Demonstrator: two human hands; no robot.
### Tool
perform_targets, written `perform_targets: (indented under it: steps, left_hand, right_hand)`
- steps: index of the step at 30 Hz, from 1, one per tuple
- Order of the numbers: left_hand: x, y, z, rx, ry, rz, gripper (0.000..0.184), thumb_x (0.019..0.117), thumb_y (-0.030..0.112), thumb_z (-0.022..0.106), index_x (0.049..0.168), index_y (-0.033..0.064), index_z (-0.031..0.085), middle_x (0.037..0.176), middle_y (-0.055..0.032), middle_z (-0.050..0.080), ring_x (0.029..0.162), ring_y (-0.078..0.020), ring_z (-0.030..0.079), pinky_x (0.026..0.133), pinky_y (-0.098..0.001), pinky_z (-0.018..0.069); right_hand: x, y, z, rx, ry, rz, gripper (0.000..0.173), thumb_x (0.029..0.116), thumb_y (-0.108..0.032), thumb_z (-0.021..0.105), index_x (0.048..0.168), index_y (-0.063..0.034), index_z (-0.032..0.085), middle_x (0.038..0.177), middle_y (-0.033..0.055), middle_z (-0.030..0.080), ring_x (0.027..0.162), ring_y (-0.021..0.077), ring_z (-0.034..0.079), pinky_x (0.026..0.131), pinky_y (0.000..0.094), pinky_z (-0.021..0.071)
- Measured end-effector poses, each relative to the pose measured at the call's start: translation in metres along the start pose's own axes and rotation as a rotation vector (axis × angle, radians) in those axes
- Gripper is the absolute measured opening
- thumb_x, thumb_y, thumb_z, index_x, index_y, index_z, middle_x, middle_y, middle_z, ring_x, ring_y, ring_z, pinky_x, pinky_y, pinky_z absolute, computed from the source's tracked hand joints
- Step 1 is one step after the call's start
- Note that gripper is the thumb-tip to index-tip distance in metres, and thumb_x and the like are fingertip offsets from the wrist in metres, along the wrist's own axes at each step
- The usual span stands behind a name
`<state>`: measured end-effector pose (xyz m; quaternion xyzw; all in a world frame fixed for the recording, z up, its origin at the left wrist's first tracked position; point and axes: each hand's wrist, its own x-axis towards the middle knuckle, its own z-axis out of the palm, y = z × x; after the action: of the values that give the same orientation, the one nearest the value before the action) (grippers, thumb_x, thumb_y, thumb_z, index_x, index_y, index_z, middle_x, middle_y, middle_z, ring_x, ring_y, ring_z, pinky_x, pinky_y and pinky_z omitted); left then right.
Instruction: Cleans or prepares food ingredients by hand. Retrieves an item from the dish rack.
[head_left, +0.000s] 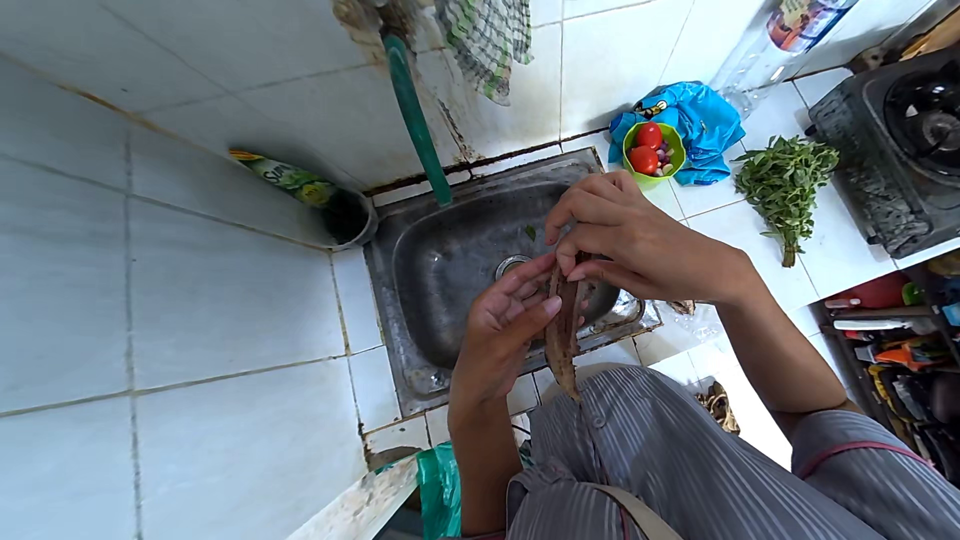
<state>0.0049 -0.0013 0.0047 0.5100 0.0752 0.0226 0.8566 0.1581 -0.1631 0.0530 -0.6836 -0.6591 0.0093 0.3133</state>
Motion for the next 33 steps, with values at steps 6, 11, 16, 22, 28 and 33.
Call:
perform_targets:
  steps: [6,11,16,22,28,33]
  left_hand:
    - [-0.002,0.000,-0.003,-0.003,0.001,0.003,0.040,0.0918,0.003,0.063,0.132,0.0074,0.063,0.113,-0.0021,0.074,0.092,-0.0123,0.074,0.080,-0.0293,0.0636]
    - [-0.004,0.002,-0.004,0.008,0.003,0.019,0.042,0.0911,0.002,0.062,0.133,0.0068,0.062,0.115,-0.0027,0.073,0.092,-0.0133,0.074,0.079,-0.0300,0.0637]
    - [-0.005,0.002,-0.004,0.013,0.002,0.031,0.041,0.0914,0.003,0.063,0.132,0.0076,0.063,0.115,-0.0025,0.073,0.092,-0.0129,0.074,0.080,-0.0299,0.0637]
    - [-0.005,0.002,-0.002,0.015,0.018,0.035,0.042,0.0904,0.001,0.063,0.132,0.0078,0.062,0.113,-0.0016,0.073,0.091,-0.0128,0.074,0.080,-0.0306,0.0637]
    - [-0.003,0.000,0.000,0.017,0.034,0.056,0.042,0.0892,0.000,0.064,0.130,0.0098,0.062,0.114,-0.0005,0.073,0.092,-0.0129,0.073,0.081,-0.0306,0.0634]
    - [-0.002,-0.001,0.001,0.026,0.049,0.068,0.042,0.0888,0.000,0.064,0.129,0.0118,0.064,0.113,0.0009,0.073,0.093,-0.0114,0.073,0.081,-0.0298,0.0629]
  right_hand:
    - [0.002,0.008,-0.006,0.040,0.337,0.076,0.014,0.0959,-0.018,0.070,0.092,-0.0068,0.077,0.107,0.0122,0.070,0.110,0.0239,0.061,0.094,0.0462,0.0411]
    - [0.001,0.026,0.010,-0.052,0.508,0.253,0.020,0.0861,-0.022,0.082,0.080,-0.0059,0.070,0.101,0.0141,0.068,0.103,0.0261,0.060,0.086,0.0464,0.0396]
    - [-0.015,0.039,0.027,-0.059,0.007,0.394,0.012,0.0845,-0.008,0.076,0.095,-0.0056,0.082,0.124,0.0189,0.069,0.119,0.0424,0.059,0.094,0.0691,0.0385]
    - [-0.020,0.034,0.028,0.013,0.103,0.408,0.013,0.0943,-0.009,0.064,0.096,-0.0037,0.077,0.104,0.0123,0.073,0.106,0.0320,0.065,0.091,0.0608,0.0402]
    - [-0.021,0.016,0.016,0.237,0.262,0.381,0.028,0.1048,-0.017,0.053,0.096,-0.0005,0.073,0.098,0.0088,0.072,0.097,0.0152,0.066,0.089,0.0415,0.0482]
    - [-0.020,-0.002,0.009,0.530,0.290,0.472,0.030,0.1077,-0.017,0.048,0.103,0.0006,0.071,0.103,0.0011,0.070,0.098,-0.0020,0.063,0.089,0.0185,0.0522]
